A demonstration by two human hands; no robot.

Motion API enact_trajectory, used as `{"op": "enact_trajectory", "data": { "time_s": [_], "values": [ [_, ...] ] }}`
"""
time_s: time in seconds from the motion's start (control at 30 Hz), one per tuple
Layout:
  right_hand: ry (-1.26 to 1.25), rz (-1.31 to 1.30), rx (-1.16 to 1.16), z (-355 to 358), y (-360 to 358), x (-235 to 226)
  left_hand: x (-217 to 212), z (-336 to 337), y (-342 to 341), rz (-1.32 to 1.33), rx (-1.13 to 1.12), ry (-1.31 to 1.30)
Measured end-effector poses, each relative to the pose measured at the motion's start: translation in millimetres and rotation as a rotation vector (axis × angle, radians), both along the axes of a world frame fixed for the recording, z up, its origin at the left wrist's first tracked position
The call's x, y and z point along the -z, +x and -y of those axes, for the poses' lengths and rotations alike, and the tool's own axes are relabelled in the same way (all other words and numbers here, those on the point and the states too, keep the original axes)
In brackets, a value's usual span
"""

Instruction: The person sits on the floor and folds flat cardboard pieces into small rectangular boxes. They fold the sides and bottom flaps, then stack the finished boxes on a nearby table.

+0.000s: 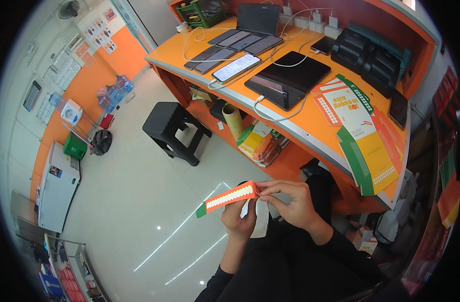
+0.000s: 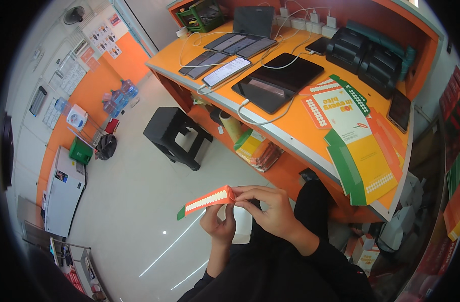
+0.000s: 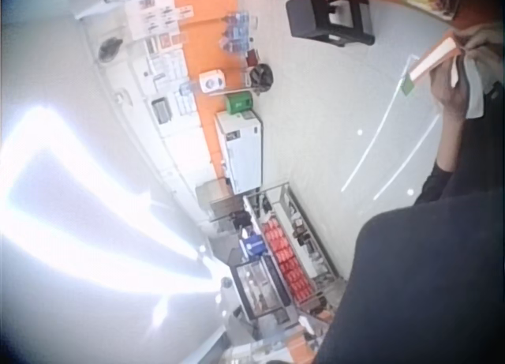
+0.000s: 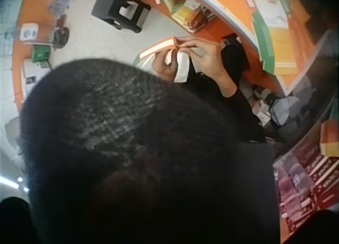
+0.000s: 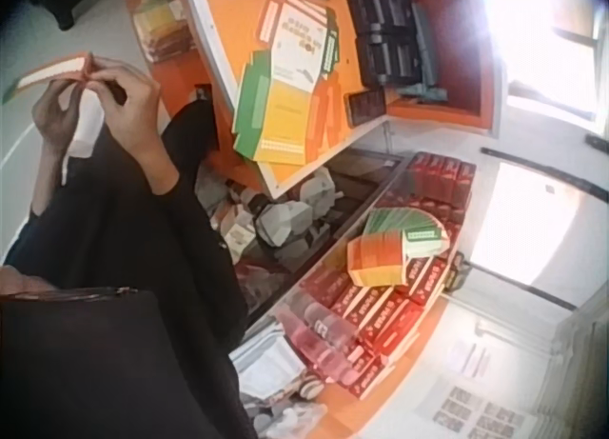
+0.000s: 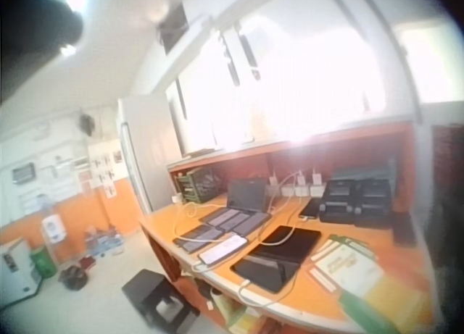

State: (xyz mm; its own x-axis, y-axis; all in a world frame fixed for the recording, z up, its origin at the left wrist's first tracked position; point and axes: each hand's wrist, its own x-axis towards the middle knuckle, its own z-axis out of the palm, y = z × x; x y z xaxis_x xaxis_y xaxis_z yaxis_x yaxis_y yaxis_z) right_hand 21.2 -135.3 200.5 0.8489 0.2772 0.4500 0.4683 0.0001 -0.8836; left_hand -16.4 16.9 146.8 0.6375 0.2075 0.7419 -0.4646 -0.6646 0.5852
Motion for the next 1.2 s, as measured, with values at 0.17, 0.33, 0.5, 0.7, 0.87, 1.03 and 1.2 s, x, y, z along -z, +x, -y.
{"op": "enact_trajectory", "data": {
  "time_s": [0.17,0.33,0.5,0.7,0.87,1.03,1.2],
  "values": [
    [-0.01,0.063,0.03,-4,0,0,0,4,2,0.05,0.0,-0.012],
    [-0.02,0.054,0.071,-3,5,5,-1,15,3,-0.067,0.11,-0.141],
    [-0.11,0.042,0.092,5,14,6,3,16,-2,-0.334,0.469,-0.466],
    [0.074,-0.15,0.004,19,20,36,19,-13,-3,-0.308,-0.126,-0.455],
    [0.157,-0.197,0.058,21,21,36,29,-39,5,-0.606,0.393,-0.741],
    [-0.079,0.325,0.367,14,0,32,31,-18,-3,-0.332,-0.023,-0.224],
    [0.422,-0.489,-0.183,-4,-9,40,14,-1,-1,-0.084,-0.01,0.056]
  ]
}}
